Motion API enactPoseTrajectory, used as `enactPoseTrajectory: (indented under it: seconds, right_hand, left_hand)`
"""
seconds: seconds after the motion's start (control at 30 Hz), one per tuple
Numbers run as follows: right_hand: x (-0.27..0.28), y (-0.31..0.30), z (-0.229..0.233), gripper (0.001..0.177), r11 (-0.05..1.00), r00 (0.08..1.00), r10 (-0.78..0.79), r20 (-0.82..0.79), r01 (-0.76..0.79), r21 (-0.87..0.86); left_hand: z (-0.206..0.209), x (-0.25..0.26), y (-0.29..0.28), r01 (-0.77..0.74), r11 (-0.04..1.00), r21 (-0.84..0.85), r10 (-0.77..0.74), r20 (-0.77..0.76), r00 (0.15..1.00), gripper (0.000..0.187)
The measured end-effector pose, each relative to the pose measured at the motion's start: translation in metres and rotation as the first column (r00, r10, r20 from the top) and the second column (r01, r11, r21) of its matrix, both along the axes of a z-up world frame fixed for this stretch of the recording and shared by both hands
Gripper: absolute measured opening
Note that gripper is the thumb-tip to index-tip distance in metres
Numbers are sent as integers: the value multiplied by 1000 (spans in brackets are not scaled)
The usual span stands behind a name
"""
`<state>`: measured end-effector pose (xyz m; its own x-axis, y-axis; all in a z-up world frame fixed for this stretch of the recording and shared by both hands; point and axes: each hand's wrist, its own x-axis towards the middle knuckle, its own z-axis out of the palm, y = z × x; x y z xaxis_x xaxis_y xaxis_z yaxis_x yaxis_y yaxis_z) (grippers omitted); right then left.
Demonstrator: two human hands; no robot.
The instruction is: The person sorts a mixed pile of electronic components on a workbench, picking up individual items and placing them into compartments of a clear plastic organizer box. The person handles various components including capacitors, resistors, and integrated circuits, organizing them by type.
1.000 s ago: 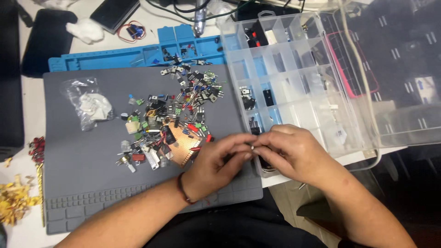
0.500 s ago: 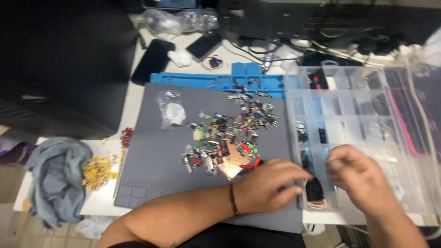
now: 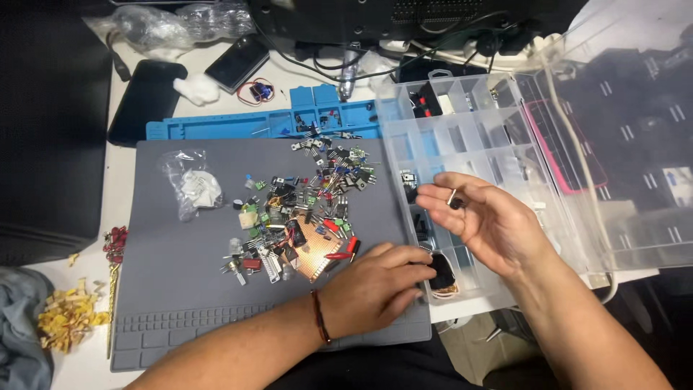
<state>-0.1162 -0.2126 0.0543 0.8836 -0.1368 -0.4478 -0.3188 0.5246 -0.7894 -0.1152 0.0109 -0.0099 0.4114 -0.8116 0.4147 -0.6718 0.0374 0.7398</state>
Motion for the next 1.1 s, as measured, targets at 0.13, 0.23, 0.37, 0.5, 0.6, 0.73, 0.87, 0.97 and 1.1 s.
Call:
enactPoseTrajectory:
  seconds: [0.13, 0.23, 0.37, 0.5, 0.6, 0.73, 0.87, 0.97, 1.1]
  right_hand:
    - [4, 7, 15, 55, 995, 999, 35, -32, -37, -92]
    - [14, -3, 12, 57, 985, 997, 72, -30, -76, -155]
    - [43, -33, -11, 29, 928, 971, 215, 106, -170, -332]
    - [75, -27, -25, 23, 565, 949, 305, 79, -114, -817]
    - [90, -25, -28, 29, 68, 859, 508, 66, 36, -997]
    - [120, -36, -54, 25, -184, 783, 619, -58, 72, -980]
    - [129, -19, -41, 30, -370, 819, 448, -359, -196, -908]
    - [133, -15, -38, 29, -411, 774, 412, -480, -313, -856]
    - [131, -5, -25, 44, -432, 730, 438, -524, -340, -835]
  left_hand:
    - [-4, 0, -3, -10, 1000, -17, 10, 23, 1000, 28]
    - [-8, -1, -5, -11, 1000, -29, 13, 68, 998, 29]
    - [-12, -2, -6, -17, 1000, -12, 18, 68, 997, 31]
    - [-23, -4, -8, -43, 999, -23, 45, 98, 994, 31]
    - [-32, -4, -11, -63, 997, -41, 68, 139, 988, 37]
    - [-43, -5, -15, -95, 994, -44, 100, 125, 987, 32]
    - [-54, -5, -21, -94, 995, -42, 99, 124, 987, 31]
    - [-56, -6, -22, -85, 996, -32, 89, 153, 984, 33]
    - [-53, -7, -22, -91, 994, -63, 102, 209, 973, 33]
